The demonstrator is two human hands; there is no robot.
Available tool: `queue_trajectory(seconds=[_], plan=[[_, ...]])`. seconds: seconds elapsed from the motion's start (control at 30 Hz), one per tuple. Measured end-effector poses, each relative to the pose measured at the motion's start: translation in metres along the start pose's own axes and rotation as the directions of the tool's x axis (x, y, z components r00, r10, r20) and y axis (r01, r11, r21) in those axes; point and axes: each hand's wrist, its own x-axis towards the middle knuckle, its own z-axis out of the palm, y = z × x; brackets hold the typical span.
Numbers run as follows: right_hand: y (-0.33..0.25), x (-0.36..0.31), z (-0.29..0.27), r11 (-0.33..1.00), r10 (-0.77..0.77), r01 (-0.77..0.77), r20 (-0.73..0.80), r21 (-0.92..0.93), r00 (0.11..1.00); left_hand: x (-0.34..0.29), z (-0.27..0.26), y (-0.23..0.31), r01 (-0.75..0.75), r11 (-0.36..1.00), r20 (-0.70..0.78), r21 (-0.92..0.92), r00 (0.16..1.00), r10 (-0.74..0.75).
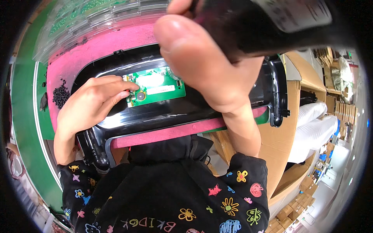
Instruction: Assemble electronic circuit boards into plastic housings using an electric screwdriver on an assembly line.
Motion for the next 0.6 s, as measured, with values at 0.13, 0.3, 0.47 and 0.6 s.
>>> queue_trajectory(seconds=[0.13,0.3,0.47,0.6], plan=[[-0.015,-0.012,0.044,0.974,0.218,-0.163,-0.447,0.158,0.867,-0.001,-0.002,-0.001,-0.010,1.000,0.020,0.011,1.000,0.010],[0.002,-0.006,0.008,0.998,-0.011,0.004,-0.116,-0.055,0.993,-0.005,0.002,-0.005,-0.011,1.000,-0.030,-0.003,0.999,0.011],[-0.020,-0.009,0.015,0.953,-0.106,0.133,-0.110,0.273,0.988,-0.004,-0.006,-0.003,-0.127,0.990,-0.071,0.061,0.989,0.131],[-0.025,-0.008,0.029,0.868,-0.108,0.163,-0.141,0.470,0.984,-0.005,-0.009,-0.001,-0.188,0.982,-0.232,-0.032,0.957,0.176]])
